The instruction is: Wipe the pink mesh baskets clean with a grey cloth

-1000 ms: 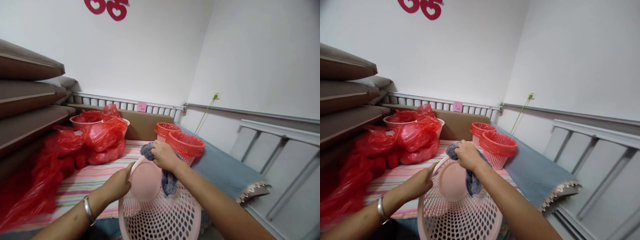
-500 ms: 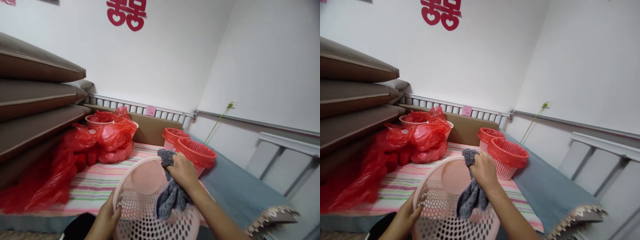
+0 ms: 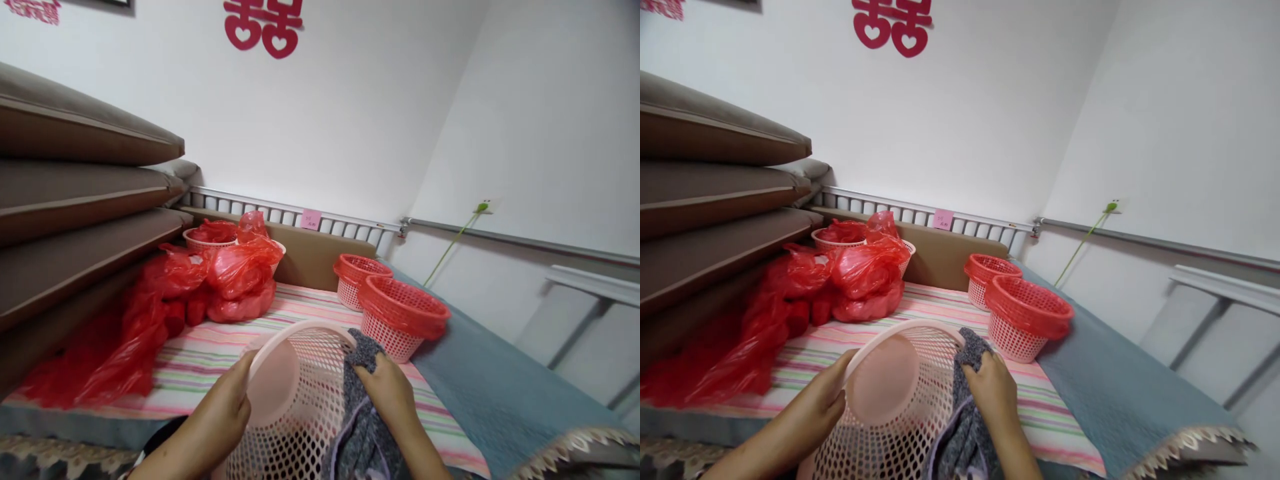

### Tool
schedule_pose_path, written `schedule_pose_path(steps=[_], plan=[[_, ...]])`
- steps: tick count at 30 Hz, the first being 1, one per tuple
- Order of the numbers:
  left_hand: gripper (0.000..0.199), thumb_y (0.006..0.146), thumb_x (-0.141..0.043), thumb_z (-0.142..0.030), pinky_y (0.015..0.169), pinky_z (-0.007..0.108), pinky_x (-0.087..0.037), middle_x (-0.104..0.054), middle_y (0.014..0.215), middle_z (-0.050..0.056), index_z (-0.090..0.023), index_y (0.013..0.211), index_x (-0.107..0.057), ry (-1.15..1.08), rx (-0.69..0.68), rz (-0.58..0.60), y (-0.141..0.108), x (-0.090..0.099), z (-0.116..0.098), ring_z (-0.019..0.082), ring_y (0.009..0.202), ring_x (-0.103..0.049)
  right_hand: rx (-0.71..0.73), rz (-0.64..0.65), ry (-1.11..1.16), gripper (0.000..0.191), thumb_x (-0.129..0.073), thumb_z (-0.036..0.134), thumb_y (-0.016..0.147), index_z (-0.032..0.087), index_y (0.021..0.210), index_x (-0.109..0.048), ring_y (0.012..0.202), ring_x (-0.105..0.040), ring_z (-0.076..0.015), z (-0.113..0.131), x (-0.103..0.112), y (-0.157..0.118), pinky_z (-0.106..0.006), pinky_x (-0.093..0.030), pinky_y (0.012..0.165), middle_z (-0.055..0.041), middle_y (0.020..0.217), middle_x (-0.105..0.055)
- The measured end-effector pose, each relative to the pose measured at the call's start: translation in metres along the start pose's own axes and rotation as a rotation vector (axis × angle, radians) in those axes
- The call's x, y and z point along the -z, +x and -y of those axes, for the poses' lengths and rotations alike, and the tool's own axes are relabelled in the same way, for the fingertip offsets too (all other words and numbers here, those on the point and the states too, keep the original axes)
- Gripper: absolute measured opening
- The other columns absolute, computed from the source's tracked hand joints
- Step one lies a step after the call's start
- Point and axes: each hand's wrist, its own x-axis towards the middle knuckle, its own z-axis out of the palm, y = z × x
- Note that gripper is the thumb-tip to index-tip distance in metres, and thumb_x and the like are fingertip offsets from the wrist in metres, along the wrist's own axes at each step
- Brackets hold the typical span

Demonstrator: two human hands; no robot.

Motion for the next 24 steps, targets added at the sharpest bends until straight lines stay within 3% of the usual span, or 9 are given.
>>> schedule_pose_path(steps=[4,9,16,19,24], plan=[[0.072,0.064,-0.035,0.007,0.110,0.041,-0.030,-0.050,0.135,0.011,-0.015,0.133,-0.039,-0.005,-0.031,0.083,0.009,-0.003,-0.014,0.020,0.129,-0.041,0.227,-0.181,-0.082,0.016,-0.054,0.030,0.078,0.018,0.083,-0.063,0.091,-0.058,-0.0223,0.010,0.011,0.011,-0.031,-0.044,0.078,-0.0080,0.089,-0.063],[0.077,0.060,-0.035,0.009,0.110,0.040,-0.031,-0.052,0.135,0.011,-0.016,0.133,-0.040,0.045,-0.028,0.125,0.016,-0.006,-0.020,0.020,0.129,-0.042,0.528,-0.290,-0.103,0.008,-0.058,0.020,0.073,0.016,0.067,-0.060,0.087,-0.051,-0.0227,0.041,0.021,0.024,-0.032,-0.041,0.076,-0.0090,0.083,-0.059],[0.080,0.055,-0.036,0.009,0.107,0.040,-0.033,-0.059,0.124,0.011,-0.015,0.131,-0.043,0.063,-0.127,0.114,0.040,-0.013,-0.021,0.023,0.120,-0.050,0.979,-0.206,-0.079,0.009,-0.058,0.014,0.070,0.018,0.063,-0.061,0.084,-0.044,-0.0208,0.101,0.041,0.012,-0.033,-0.034,0.069,-0.0048,0.079,-0.057],[0.075,0.058,-0.039,0.006,0.108,0.043,-0.031,-0.058,0.126,0.012,-0.014,0.129,-0.045,0.028,-0.139,0.063,0.044,-0.013,-0.020,0.025,0.120,-0.050,0.982,-0.189,-0.085,0.009,-0.057,0.015,0.073,0.018,0.065,-0.061,0.085,-0.044,-0.0205,0.114,0.041,0.013,-0.032,-0.033,0.068,-0.0043,0.080,-0.058],[0.082,0.056,-0.040,0.002,0.113,0.044,-0.023,-0.048,0.139,0.009,-0.016,0.136,-0.037,-0.107,-0.006,-0.103,0.012,-0.016,0.011,0.023,0.132,-0.037,0.683,-0.258,-0.076,0.010,-0.053,0.012,0.073,0.017,0.072,-0.062,0.088,-0.048,-0.0203,0.103,0.039,0.033,-0.030,-0.035,0.074,-0.0067,0.087,-0.060]])
